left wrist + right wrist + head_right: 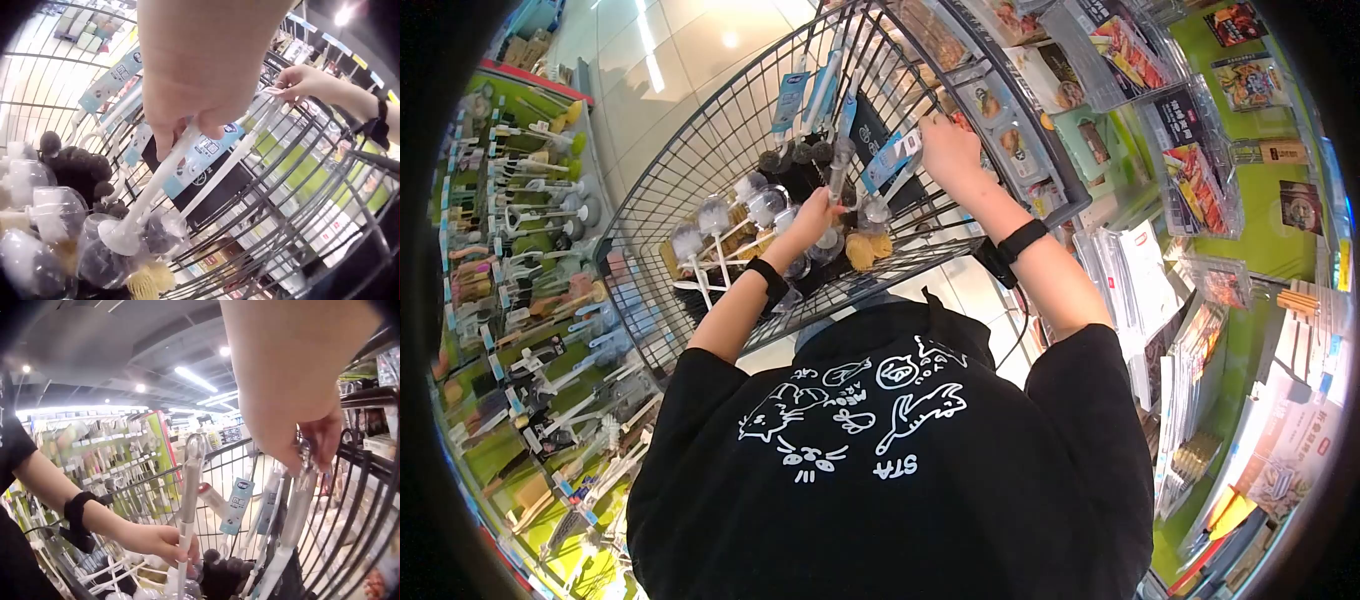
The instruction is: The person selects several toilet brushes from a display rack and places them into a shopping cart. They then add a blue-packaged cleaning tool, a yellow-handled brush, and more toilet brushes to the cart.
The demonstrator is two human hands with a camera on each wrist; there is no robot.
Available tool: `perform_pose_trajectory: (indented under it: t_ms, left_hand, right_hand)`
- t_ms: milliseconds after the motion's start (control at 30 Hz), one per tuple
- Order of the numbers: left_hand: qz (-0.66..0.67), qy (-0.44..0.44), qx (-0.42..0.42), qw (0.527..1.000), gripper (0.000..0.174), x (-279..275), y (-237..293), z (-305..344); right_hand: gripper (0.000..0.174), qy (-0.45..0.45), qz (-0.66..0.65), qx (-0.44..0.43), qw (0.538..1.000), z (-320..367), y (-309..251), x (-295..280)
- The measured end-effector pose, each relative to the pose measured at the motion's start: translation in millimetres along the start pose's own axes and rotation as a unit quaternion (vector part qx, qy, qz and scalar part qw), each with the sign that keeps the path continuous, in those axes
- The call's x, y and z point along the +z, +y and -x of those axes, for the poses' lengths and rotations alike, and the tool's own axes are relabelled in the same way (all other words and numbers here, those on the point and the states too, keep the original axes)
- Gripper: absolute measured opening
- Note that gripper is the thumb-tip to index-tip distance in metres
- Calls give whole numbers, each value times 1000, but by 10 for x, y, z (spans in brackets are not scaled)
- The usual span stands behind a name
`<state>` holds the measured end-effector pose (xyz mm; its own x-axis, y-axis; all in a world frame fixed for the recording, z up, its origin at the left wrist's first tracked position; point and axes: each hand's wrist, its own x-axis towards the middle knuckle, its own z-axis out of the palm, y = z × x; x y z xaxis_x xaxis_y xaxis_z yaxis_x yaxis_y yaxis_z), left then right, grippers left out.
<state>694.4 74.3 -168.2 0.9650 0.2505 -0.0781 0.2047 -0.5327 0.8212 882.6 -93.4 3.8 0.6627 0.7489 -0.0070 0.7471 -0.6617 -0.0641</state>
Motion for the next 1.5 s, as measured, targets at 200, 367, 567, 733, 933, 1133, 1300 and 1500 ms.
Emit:
perform_pose_trajectory:
  t_ms: [200,367,567,733,933,1133,1300,1500]
  left_hand:
    - [-13,-42,41,998,29,271,169,-151]
    - [-33,-29,-2,999,26,451,243,-319]
    - [-35,-60,-21,997,26,651,-122,-456]
    - [-25,-62,-42,997,33,578,-188,-311]
    - [131,-82,-158,975,33,-556,288,296]
    - [239,203,-212,926,28,-1522,845,1869]
    - [274,405,-234,841,24,-1434,1049,3254]
    - [291,557,-237,741,25,-611,1154,4751]
  right_hand:
    - [29,-35,41,-45,998,174,182,6]
    - [34,24,-55,-33,998,392,121,-190]
    - [31,35,-108,32,993,580,28,-473]
    - [25,52,-200,78,975,775,-18,-610]
    - [24,15,-308,75,948,1003,-173,-599]
    - [24,-52,-302,-20,952,849,-554,-409]
    - [27,-106,-243,-135,955,821,-1206,-510]
    - [25,-106,-194,-349,911,1413,-2262,-361]
